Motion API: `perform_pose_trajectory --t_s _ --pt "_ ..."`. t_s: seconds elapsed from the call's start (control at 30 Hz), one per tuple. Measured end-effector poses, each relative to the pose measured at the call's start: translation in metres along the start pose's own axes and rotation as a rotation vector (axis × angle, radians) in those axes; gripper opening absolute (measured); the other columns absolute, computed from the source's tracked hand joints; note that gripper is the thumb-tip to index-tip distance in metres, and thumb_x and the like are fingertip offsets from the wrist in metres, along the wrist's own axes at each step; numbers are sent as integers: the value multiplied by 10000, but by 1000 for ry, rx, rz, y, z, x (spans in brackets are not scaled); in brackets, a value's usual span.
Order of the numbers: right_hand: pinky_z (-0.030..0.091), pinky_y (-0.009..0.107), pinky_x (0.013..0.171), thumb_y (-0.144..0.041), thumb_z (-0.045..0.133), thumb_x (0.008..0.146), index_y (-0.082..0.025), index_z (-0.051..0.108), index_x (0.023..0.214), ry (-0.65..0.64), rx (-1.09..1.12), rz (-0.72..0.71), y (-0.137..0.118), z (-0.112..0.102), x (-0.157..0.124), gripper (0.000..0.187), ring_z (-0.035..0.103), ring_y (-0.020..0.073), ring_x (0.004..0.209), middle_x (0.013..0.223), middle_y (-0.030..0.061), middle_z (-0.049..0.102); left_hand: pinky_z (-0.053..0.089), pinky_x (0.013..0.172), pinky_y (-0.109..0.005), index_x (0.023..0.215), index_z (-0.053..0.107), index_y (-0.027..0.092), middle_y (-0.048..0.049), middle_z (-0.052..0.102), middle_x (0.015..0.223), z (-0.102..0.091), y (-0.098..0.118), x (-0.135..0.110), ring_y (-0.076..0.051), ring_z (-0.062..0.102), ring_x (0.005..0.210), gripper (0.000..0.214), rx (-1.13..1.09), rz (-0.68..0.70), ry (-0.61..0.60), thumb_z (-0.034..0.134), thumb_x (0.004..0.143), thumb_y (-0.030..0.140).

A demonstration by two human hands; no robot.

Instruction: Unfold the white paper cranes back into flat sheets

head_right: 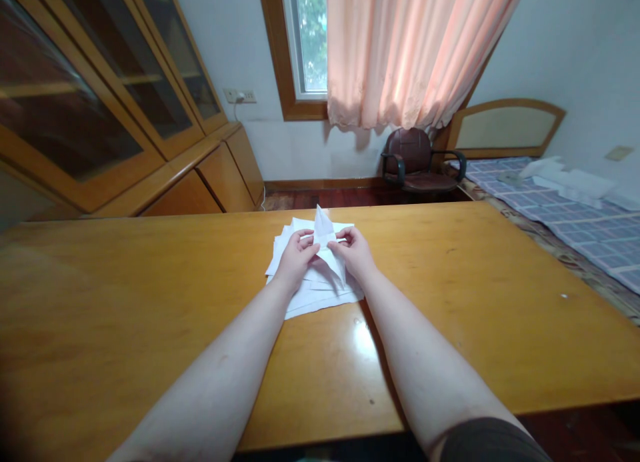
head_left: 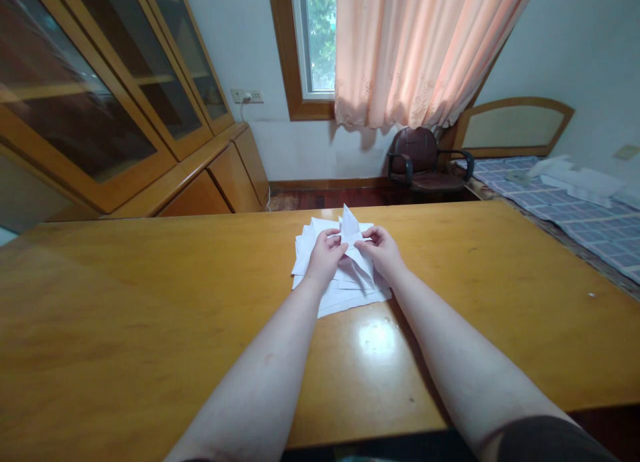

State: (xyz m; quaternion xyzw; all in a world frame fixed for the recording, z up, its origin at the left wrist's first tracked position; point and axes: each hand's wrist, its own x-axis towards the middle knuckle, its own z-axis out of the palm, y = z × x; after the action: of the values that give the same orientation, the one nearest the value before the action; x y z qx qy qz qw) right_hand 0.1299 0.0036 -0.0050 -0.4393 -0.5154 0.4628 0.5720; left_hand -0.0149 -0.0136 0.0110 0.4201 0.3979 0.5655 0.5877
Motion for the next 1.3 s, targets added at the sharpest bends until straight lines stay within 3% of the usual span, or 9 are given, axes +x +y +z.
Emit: perform_pose_trajectory --t_s 0.2,0.33,0.47,0.63,0.83,1.03,1.17,1.3 --pt "441 293 643 -377 736 626 -212 634 849 -20 -205 -30 -4 -2 -4 295 548 148 671 769 13 629 495 609 -273 998 440 200 -35 662 852 0 3 -1 -145 632 688 404 3 12 11 671 668 207" --pt "456 310 698 -356 782 573 -210 626 893 -34 -178 -51 -3 -2 -4 384 554 157 729 838 25 633 481 616 -269 1002 439 196 -38 661 868 -2 1 0 -140 628 677 400 4 33 10 664 672 217" --pt "460 316 721 -353 755 622 -206 635 915 -87 -143 -80 -4 -1 -5 349 557 158 755 891 42 639 485 699 -299 1040 433 183 -80 666 972 -2 -4 2 -171 647 784 462 16 29 -5 681 650 201" --pt "462 316 694 -329 789 577 -221 622 985 -95 -315 -141 -9 -1 -6 453 549 165 770 969 49 635 460 591 -264 1039 403 196 -48 667 870 -4 -6 3 -151 630 656 489 72 6 29 692 646 230" --pt "468 327 691 -371 694 683 -219 664 875 -13 -368 -231 -12 0 -8 246 562 164 702 872 47 655 456 550 -242 980 371 214 -20 652 831 -5 -9 7 -148 627 647 516 24 29 46 722 605 254" --pt "455 297 634 -419 700 672 -202 664 774 65 -63 -36 -8 -2 -5 243 580 160 664 736 20 660 465 573 -248 947 386 211 -10 636 823 -6 -9 9 -133 621 641 488 14 59 68 726 599 245" --pt "419 275 532 -468 735 610 -195 663 879 -6 66 143 -5 -5 -1 390 545 138 549 635 -6 630 468 588 -259 946 398 208 -10 641 826 -5 -7 6 -130 617 627 457 2 56 65 715 620 254" --pt "404 268 508 -503 724 609 -188 637 844 -85 118 211 -4 -4 -1 403 534 135 529 600 -8 606 440 543 -234 922 410 210 15 636 757 -5 -5 5 -115 588 570 419 2 53 43 709 636 272"
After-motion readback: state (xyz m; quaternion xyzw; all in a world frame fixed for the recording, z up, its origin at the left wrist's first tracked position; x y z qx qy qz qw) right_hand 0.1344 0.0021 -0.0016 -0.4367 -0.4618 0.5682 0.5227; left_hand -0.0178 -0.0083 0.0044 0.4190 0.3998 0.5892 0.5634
